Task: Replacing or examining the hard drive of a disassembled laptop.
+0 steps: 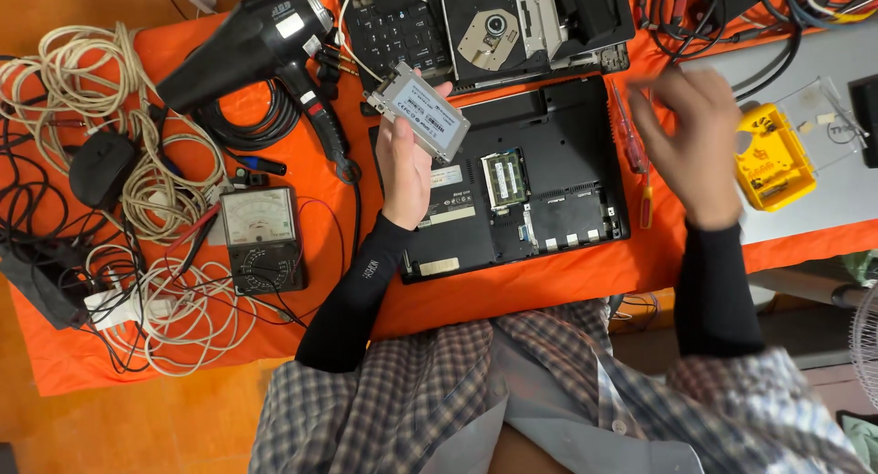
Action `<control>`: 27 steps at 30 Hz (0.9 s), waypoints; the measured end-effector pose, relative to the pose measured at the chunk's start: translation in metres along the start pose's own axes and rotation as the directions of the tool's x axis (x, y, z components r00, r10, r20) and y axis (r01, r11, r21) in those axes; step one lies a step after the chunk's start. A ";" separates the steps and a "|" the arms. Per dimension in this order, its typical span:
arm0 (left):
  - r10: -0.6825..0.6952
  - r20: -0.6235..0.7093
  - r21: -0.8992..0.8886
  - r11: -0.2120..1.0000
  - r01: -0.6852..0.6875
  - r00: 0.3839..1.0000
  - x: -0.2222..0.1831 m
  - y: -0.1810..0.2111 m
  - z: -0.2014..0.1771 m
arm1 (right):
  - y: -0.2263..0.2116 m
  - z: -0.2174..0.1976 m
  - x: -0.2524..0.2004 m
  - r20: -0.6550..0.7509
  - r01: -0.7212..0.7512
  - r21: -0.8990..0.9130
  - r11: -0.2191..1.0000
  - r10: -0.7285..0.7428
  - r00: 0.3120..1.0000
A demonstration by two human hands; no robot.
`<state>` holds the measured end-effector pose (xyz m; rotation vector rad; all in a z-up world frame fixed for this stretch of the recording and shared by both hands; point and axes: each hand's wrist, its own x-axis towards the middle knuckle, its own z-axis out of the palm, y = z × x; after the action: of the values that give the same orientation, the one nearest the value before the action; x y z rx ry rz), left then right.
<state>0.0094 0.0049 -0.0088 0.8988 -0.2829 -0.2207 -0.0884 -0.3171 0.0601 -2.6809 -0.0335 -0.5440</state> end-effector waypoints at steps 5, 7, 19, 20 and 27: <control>-0.009 0.004 0.035 0.999 0.009 1.000 0.002 0.001 -0.005 | 0.000 0.054 0.078 -0.143 0.208 -0.121 0.971 -0.225 0.964; 0.009 0.009 0.051 0.999 -0.009 1.000 0.003 0.004 -0.006 | 0.013 0.073 0.085 -0.190 0.159 -0.137 0.978 -0.184 0.964; -0.006 -0.028 -0.004 1.000 0.005 1.000 0.002 0.003 -0.001 | 0.071 0.100 0.146 -0.130 0.091 -0.149 0.985 -0.111 0.985; -0.021 -0.037 -0.010 1.000 0.020 0.999 0.001 0.005 0.002 | 0.071 0.099 0.148 -0.099 0.078 -0.154 0.985 -0.094 0.991; -0.075 0.022 0.064 0.995 0.073 0.997 0.000 0.005 0.005 | 0.074 0.096 0.144 -0.154 0.027 -0.029 0.999 -0.031 0.988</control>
<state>0.0076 0.0041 -0.0017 0.9710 -0.2804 -0.2926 0.0877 -0.3552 0.0060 -2.6596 -0.0219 -0.7650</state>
